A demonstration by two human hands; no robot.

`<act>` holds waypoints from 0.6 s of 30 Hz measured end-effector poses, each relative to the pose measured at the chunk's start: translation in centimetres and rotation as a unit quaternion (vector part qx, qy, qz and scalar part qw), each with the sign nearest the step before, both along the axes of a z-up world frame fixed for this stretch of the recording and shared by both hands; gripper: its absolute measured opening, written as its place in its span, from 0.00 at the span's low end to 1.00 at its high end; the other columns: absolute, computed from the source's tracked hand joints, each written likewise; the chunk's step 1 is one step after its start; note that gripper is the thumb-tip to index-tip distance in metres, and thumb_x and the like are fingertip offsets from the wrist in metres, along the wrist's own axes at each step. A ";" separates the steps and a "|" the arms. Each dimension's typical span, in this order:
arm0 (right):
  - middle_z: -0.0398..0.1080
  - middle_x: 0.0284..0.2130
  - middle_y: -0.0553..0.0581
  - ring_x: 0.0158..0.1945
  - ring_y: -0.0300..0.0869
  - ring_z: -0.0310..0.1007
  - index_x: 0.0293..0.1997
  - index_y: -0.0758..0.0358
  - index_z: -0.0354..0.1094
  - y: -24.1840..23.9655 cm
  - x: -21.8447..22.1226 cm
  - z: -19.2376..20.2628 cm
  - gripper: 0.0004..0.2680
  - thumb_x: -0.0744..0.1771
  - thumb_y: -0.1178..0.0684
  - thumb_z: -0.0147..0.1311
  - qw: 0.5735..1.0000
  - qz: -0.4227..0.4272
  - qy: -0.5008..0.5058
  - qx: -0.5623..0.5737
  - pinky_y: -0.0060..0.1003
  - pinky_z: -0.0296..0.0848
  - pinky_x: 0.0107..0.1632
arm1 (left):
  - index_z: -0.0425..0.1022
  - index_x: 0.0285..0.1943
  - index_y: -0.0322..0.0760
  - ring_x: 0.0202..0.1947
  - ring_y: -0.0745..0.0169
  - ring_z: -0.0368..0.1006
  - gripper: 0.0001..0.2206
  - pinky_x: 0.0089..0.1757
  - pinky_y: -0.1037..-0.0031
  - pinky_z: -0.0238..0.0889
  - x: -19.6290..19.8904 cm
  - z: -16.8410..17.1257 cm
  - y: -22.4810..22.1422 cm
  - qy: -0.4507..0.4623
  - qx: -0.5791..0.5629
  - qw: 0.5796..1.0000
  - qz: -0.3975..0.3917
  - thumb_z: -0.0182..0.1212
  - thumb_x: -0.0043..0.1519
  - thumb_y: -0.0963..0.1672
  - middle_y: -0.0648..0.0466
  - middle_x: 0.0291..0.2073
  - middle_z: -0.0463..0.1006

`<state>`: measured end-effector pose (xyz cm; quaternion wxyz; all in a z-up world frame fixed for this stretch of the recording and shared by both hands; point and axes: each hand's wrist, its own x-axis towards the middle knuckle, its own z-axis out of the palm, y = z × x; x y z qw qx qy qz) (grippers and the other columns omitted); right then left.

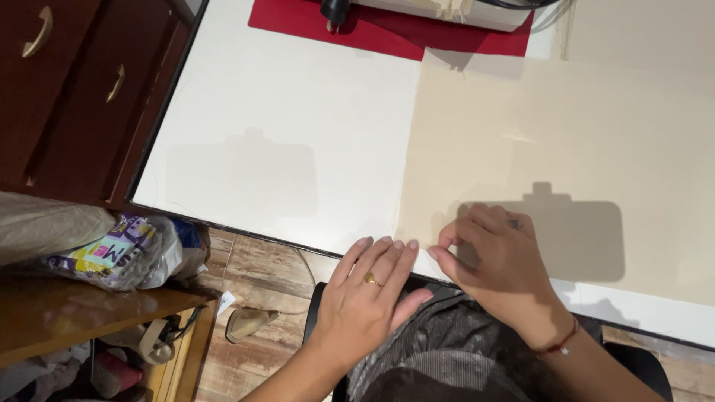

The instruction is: Pinning fabric pieces together along the edge and organizing the stack

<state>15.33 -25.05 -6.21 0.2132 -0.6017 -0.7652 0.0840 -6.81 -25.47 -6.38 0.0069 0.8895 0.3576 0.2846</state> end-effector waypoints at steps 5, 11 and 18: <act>0.69 0.35 0.40 0.47 0.40 0.70 0.36 0.44 0.72 -0.4 0.7 0.0 0.05 0.66 0.42 0.54 0.999 -0.016 0.006 -0.044 0.45 0.56 0.57 | 0.73 0.63 0.30 0.57 0.51 0.73 0.26 0.59 0.59 0.62 0.2 0.2 -0.2 0.034 0.021 0.999 0.011 0.59 0.69 0.55 0.47 0.51 0.79; 0.69 0.31 0.39 0.44 0.39 0.73 0.34 0.44 0.71 0.1 0.7 -0.2 0.04 0.63 0.48 0.63 1.000 0.010 0.019 0.017 0.43 0.60 0.53 | 0.70 0.67 0.28 0.60 0.49 0.74 0.28 0.63 0.59 0.62 -0.1 -0.2 -0.5 0.030 -0.014 0.999 -0.008 0.57 0.69 0.55 0.42 0.57 0.78; 0.69 0.35 0.41 0.42 0.42 0.72 0.35 0.46 0.69 -1.2 2.0 -0.3 0.04 0.65 0.45 0.59 1.000 0.003 -0.016 0.005 0.45 0.60 0.55 | 0.71 0.68 0.39 0.63 0.55 0.71 0.30 0.63 0.58 0.56 0.4 -0.7 -1.4 0.078 0.030 0.994 0.069 0.53 0.68 0.61 0.52 0.60 0.78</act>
